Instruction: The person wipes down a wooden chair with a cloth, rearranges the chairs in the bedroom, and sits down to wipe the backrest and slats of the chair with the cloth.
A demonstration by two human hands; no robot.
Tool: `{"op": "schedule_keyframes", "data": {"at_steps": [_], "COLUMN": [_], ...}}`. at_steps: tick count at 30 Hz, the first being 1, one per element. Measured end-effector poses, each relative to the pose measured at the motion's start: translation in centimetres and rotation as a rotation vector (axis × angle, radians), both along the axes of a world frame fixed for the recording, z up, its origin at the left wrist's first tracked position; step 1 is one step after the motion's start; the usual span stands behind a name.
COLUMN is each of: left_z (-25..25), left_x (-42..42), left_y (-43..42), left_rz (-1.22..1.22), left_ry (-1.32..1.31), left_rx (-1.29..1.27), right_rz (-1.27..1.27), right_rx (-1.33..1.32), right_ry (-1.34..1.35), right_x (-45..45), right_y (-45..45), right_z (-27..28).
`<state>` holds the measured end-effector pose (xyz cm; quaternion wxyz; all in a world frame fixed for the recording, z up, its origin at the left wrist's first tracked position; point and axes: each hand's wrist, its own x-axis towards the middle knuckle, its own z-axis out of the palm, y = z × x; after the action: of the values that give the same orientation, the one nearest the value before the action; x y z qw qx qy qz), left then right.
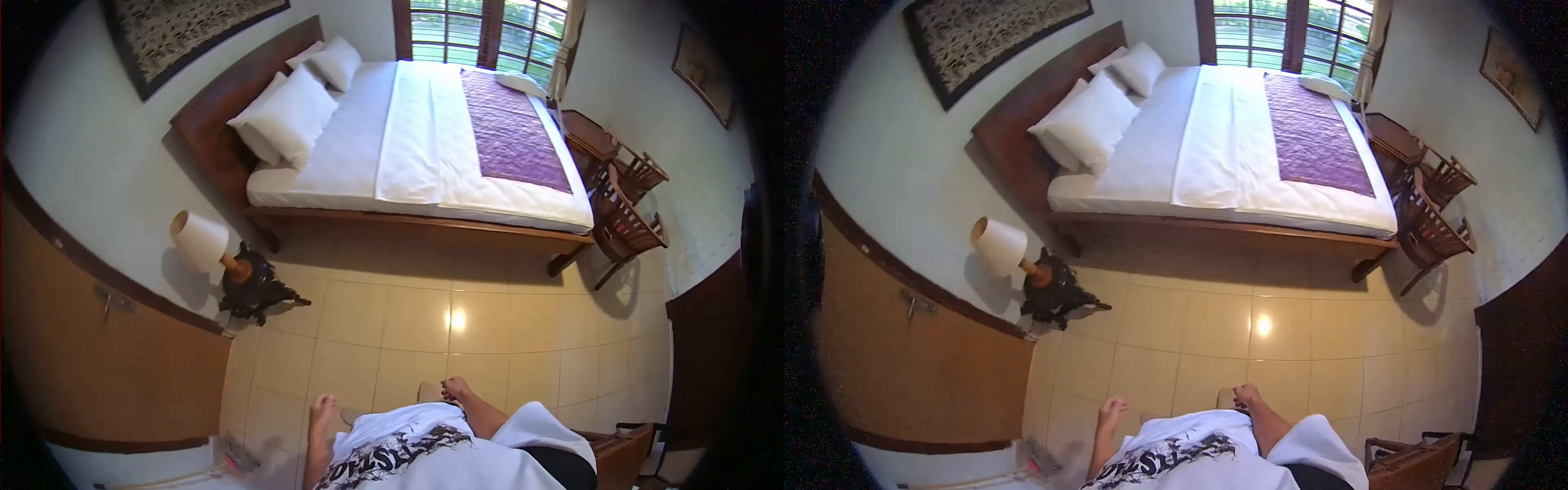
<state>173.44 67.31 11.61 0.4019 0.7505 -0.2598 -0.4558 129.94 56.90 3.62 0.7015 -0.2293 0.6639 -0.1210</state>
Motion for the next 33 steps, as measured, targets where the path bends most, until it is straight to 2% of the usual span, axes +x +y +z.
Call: {"op": "schedule_keyframes", "data": {"at_steps": [1,3,5,6,10,11,19,22,27,33], "left_z": [0.2,1.2,-5.4,-5.8,-4.8,-4.7,-8.9,-9.3,-8.5,-8.7], "left_x": [-0.9,-0.5,-0.1,-1.5,-3.6,-3.7,-15.9,-24.6,-34.0,-51.8], "left_y": [-1.0,-1.9,0.5,1.5,3.4,2.1,-15.3,-27.6,-44.1,-56.2], "left_rz": [-0.015,-0.013,-0.02,-0.045,-1.13,-1.167,-1.102,-1.08,-1.029,-0.941], "left_ry": [0.0,-0.048,-0.095,-0.093,-0.179,-0.169,-0.142,-0.149,-0.166,-0.243], "left_rx": [0.001,0.18,0.193,0.2,-0.412,-0.405,-0.168,-0.084,0.068,0.256], "right_rz": [-0.024,-0.083,-0.145,-0.176,-0.33,-0.374,-0.646,-0.749,-0.901,-1.059], "right_rx": [-0.008,-0.007,-0.01,-0.01,0.015,0.02,0.004,-0.004,-0.003,0.012], "right_ry": [0.008,0.024,0.049,0.062,0.089,0.097,0.215,0.259,0.346,0.42], "right_x": [-1.7,-6.1,-9.9,-11.8,-16.9,-18.0,-24.2,-27.9,-34.6,-41.0], "right_y": [0.2,0.4,1.1,1.5,3.6,4.4,5.4,3.9,0.7,-4.0], "right_z": [-0.4,-1.2,-1.4,-1.4,-1.8,-2.0,-3.8,-4.4,-3.4,-3.4]}}
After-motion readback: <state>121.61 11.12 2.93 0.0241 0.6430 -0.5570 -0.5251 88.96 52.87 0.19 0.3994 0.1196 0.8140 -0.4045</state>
